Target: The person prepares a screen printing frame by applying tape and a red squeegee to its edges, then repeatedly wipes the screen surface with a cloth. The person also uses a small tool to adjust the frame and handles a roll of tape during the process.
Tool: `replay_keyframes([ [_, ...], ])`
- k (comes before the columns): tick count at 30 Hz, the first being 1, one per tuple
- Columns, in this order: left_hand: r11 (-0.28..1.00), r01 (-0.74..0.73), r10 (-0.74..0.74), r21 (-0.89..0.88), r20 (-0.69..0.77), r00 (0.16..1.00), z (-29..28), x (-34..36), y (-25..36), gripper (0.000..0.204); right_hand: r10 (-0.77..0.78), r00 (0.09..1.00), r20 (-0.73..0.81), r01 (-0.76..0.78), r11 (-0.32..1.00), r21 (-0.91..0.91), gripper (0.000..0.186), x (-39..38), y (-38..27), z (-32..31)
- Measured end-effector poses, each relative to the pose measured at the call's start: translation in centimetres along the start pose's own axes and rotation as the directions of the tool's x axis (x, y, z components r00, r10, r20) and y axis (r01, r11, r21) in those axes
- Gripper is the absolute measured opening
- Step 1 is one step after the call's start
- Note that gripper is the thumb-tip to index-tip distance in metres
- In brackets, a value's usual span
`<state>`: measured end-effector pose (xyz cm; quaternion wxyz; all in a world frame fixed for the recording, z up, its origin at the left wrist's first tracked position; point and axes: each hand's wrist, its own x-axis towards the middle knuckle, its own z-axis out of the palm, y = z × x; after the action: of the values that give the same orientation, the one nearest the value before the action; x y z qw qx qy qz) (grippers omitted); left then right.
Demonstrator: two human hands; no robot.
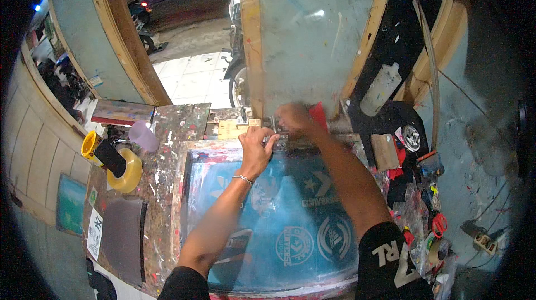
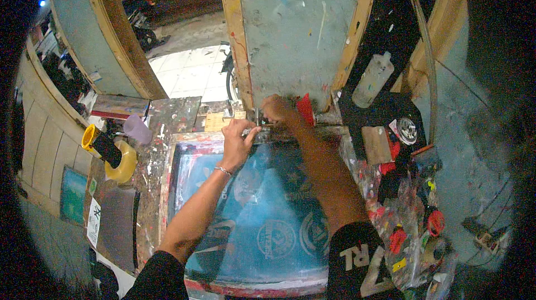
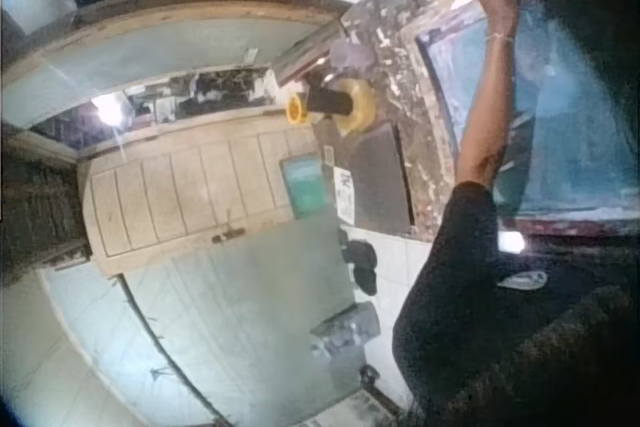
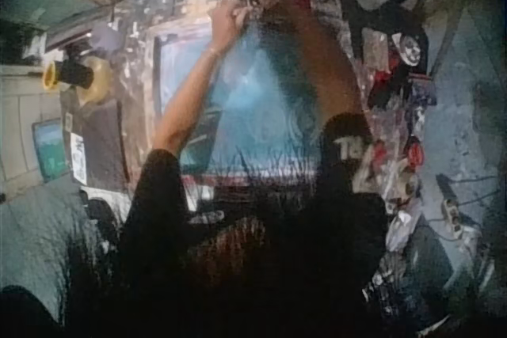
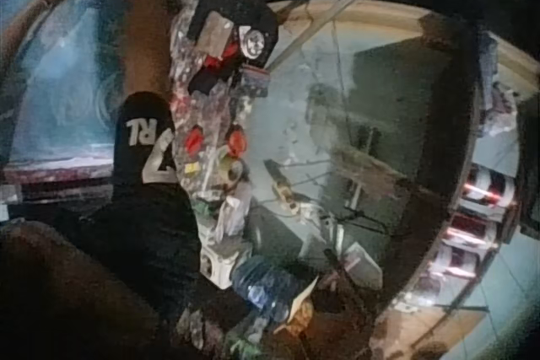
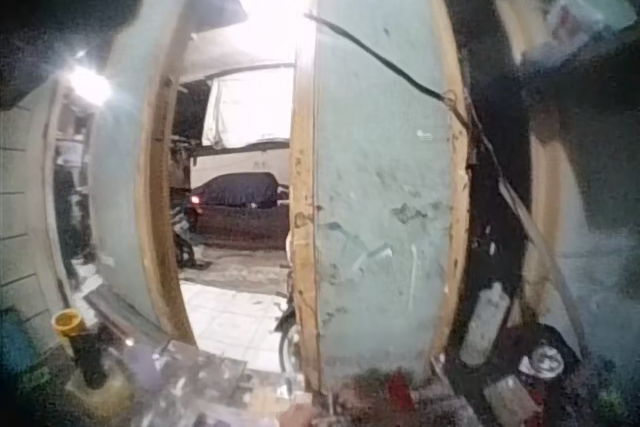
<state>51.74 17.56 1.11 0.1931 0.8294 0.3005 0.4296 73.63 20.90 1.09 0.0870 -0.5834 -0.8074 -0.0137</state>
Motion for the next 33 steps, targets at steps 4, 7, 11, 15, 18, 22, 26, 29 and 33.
replay_keyframes([
  [4,0.996,0.072,-0.067,-0.046,0.091,0.994,-1.3,-1.1,-1.3,0.014,0.417,0.854,0.311,-0.513,0.580,0.633,0.034,0.6,-4.4,-3.0],
  [7,0.999,0.004,-0.003,-0.050,0.017,1.000,-0.4,-1.5,-0.6,0.014,0.283,0.958,0.048,-0.287,0.949,0.128,0.035,1.5,-3.4,-0.2],
  [11,0.998,-0.059,0.059,-0.002,0.072,0.996,-0.2,-0.8,-0.7,0.018,0.083,0.996,-0.031,-0.086,0.990,-0.111,0.034,1.7,-3.3,1.3],
  [15,0.971,-0.066,0.039,0.229,0.119,0.992,0.4,-0.4,0.6,0.031,0.119,0.992,-0.036,-0.120,0.992,-0.029,0.032,1.3,-2.4,1.3],
  [18,0.923,-0.142,0.108,0.357,0.114,0.988,0.5,-0.6,0.9,0.040,0.384,0.923,0.026,-0.380,0.896,0.231,0.032,1.9,-3.8,-0.3],
  [22,0.872,-0.171,0.024,0.460,0.308,0.951,1.1,0.5,2.4,0.046,0.287,0.957,0.032,-0.289,0.949,0.128,0.036,1.9,-2.1,0.6],
  [26,0.822,-0.204,0.034,0.532,0.312,0.949,1.7,0.8,1.8,0.046,0.046,0.998,0.050,-0.047,0.999,0.017,0.034,2.1,-0.9,1.1],
  [29,0.876,-0.141,0.052,0.462,0.200,0.978,2.4,-0.2,1.4,0.045,0.044,0.995,0.094,-0.059,0.984,0.170,0.032,1.6,0.5,1.2],
  [33,0.853,-0.214,0.115,0.476,0.228,0.967,2.7,-0.1,0.8,0.043,0.147,0.989,0.012,-0.148,0.982,0.117,0.028,1.9,-0.9,1.0],
])
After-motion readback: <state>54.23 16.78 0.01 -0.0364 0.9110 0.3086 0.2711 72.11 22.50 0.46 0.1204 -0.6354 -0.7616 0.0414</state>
